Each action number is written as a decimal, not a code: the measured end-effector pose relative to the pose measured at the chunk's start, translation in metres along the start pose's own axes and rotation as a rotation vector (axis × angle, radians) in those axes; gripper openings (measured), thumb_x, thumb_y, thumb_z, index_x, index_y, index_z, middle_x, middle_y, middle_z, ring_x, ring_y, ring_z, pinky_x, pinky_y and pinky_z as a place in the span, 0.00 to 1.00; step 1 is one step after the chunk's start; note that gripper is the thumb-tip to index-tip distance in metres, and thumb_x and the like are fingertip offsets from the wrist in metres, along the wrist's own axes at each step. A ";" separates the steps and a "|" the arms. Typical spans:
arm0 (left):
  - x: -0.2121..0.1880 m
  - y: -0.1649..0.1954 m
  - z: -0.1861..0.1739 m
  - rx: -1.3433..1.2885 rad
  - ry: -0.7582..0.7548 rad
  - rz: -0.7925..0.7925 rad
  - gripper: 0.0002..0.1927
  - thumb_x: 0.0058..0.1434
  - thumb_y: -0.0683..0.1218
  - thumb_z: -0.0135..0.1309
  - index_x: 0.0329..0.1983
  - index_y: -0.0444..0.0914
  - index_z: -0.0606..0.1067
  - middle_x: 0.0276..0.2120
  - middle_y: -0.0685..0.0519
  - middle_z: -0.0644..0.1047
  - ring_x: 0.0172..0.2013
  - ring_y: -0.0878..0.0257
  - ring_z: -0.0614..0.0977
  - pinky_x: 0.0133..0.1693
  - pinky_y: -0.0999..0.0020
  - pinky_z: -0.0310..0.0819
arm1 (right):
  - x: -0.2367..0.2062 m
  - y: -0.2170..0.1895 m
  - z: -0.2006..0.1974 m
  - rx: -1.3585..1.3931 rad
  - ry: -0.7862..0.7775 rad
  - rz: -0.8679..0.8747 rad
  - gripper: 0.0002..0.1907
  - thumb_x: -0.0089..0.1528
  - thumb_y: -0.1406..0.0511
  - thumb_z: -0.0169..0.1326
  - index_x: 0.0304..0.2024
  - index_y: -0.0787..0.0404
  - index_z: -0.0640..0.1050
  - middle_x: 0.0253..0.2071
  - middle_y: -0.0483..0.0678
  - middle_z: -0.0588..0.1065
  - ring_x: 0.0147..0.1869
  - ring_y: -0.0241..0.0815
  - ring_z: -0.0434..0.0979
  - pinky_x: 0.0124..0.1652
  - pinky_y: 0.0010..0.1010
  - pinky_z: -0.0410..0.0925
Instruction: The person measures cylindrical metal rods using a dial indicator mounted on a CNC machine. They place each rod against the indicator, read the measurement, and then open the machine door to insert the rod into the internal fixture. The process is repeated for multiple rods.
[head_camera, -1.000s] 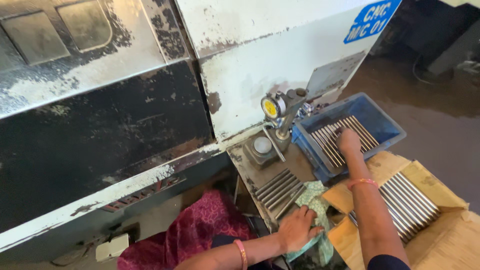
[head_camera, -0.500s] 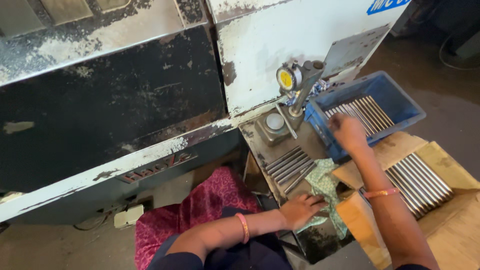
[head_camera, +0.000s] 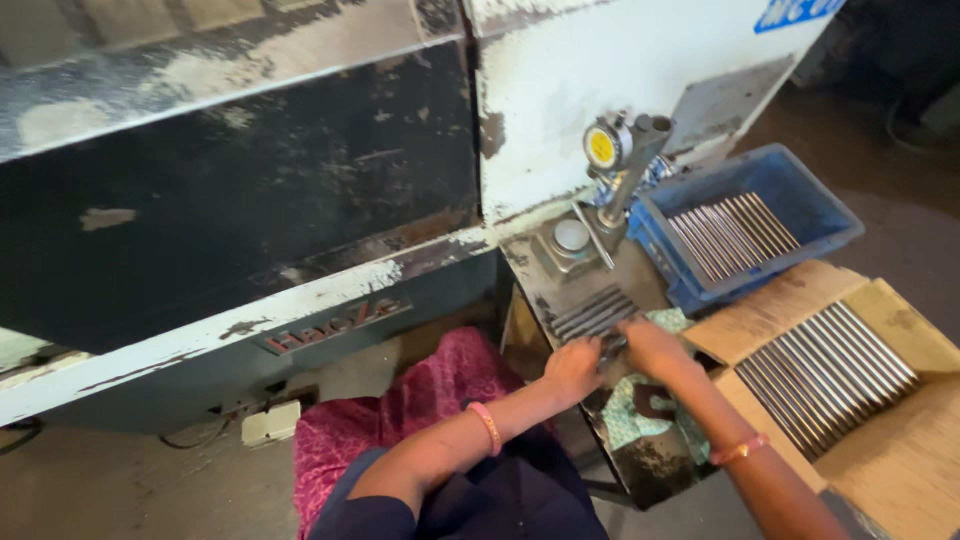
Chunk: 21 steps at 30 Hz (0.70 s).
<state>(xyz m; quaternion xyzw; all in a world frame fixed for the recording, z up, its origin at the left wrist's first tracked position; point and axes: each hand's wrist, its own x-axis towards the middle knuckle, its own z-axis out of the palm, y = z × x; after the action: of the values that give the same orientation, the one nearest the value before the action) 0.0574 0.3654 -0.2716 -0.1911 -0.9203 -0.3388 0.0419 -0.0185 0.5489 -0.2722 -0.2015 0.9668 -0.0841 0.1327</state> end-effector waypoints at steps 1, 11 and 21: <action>0.003 -0.001 -0.008 -0.080 0.000 -0.042 0.28 0.52 0.50 0.67 0.50 0.30 0.73 0.39 0.37 0.78 0.43 0.41 0.80 0.43 0.49 0.74 | -0.004 -0.006 0.002 -0.030 0.041 -0.027 0.25 0.53 0.63 0.62 0.53 0.52 0.77 0.52 0.57 0.74 0.55 0.61 0.76 0.52 0.47 0.70; 0.028 -0.035 -0.089 -1.219 -0.076 -0.248 0.13 0.68 0.47 0.61 0.50 0.34 0.81 0.36 0.53 0.81 0.33 0.67 0.82 0.35 0.70 0.81 | 0.003 -0.046 -0.016 0.227 0.382 -0.166 0.15 0.62 0.61 0.56 0.51 0.53 0.77 0.52 0.51 0.77 0.59 0.56 0.75 0.56 0.41 0.68; 0.030 -0.038 -0.244 -1.067 -0.236 0.024 0.18 0.71 0.50 0.55 0.58 0.34 0.79 0.35 0.47 0.82 0.32 0.62 0.84 0.37 0.67 0.83 | 0.036 -0.116 -0.060 0.657 0.745 -0.515 0.23 0.57 0.77 0.51 0.56 0.66 0.73 0.50 0.56 0.76 0.56 0.49 0.78 0.56 0.34 0.68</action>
<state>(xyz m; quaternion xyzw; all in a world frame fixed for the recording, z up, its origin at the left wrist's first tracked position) 0.0021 0.1924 -0.1014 -0.2331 -0.6169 -0.7344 -0.1605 -0.0253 0.4353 -0.1982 -0.3359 0.7908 -0.4763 -0.1870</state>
